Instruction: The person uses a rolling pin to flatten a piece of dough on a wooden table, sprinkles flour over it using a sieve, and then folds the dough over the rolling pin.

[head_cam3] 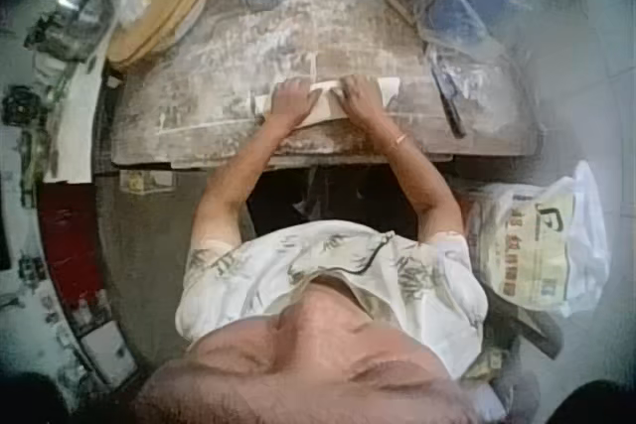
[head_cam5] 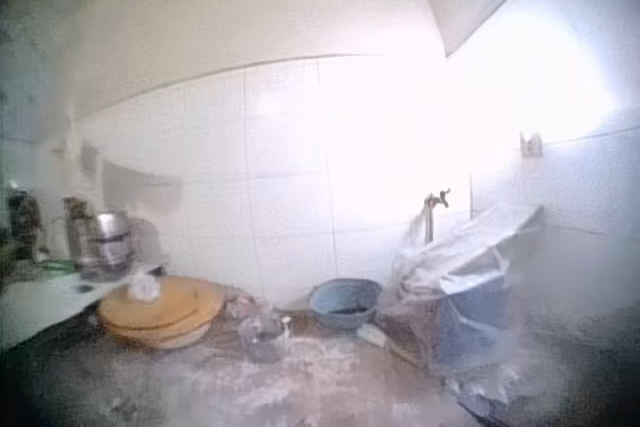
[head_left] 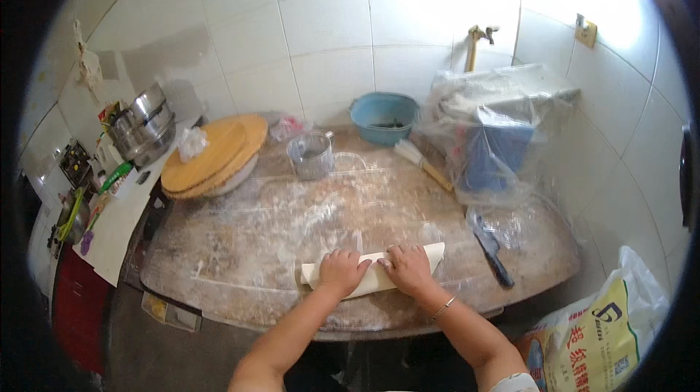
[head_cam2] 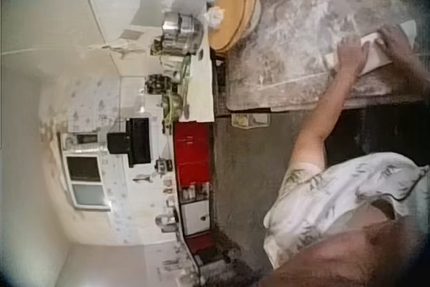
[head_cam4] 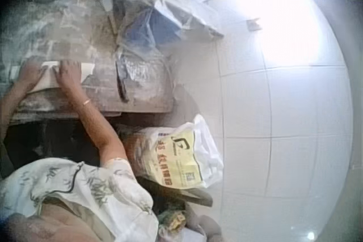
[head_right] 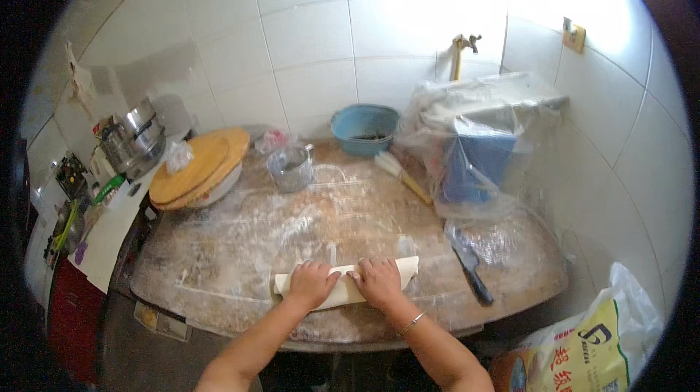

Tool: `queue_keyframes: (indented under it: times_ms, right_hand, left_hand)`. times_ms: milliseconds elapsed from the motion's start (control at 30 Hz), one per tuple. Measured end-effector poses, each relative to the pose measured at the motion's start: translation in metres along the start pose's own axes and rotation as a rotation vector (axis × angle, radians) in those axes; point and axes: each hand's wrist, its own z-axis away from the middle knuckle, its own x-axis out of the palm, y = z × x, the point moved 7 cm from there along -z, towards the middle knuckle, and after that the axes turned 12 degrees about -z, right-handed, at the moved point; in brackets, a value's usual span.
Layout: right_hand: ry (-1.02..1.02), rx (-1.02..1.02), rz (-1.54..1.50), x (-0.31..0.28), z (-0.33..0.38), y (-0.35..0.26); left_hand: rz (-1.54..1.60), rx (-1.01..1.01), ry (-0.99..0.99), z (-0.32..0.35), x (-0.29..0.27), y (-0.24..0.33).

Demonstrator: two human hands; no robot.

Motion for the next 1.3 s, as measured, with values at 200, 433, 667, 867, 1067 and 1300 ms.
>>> queue_keyframes:
  times_ms: [200, 433, 667, 867, 1067, 1300]
  right_hand:
    - [-0.047, -0.062, 0.069, -0.015, 0.053, -0.028]
    - [-0.025, 0.008, 0.083, 0.002, -0.019, 0.000]
    - [-0.206, 0.180, 0.051, 0.028, -0.094, 0.043]
    - [-0.197, 0.004, 0.094, 0.015, -0.024, 0.012]
    - [0.008, -0.063, 0.099, 0.020, -0.040, 0.024]
    - [-0.132, 0.223, 0.069, 0.038, -0.123, 0.067]
  left_hand:
    - [0.024, 0.070, 0.091, 0.059, -0.015, 0.027]
    - [0.015, -0.024, -0.141, -0.023, 0.005, 0.001]
    - [-0.017, -0.018, -0.115, -0.097, 0.014, -0.025]
    - [0.022, 0.053, 0.027, -0.027, 0.009, 0.016]
    - [-0.030, 0.065, 0.100, -0.044, 0.024, 0.005]
    - [0.019, -0.093, -0.010, -0.129, 0.045, -0.034]
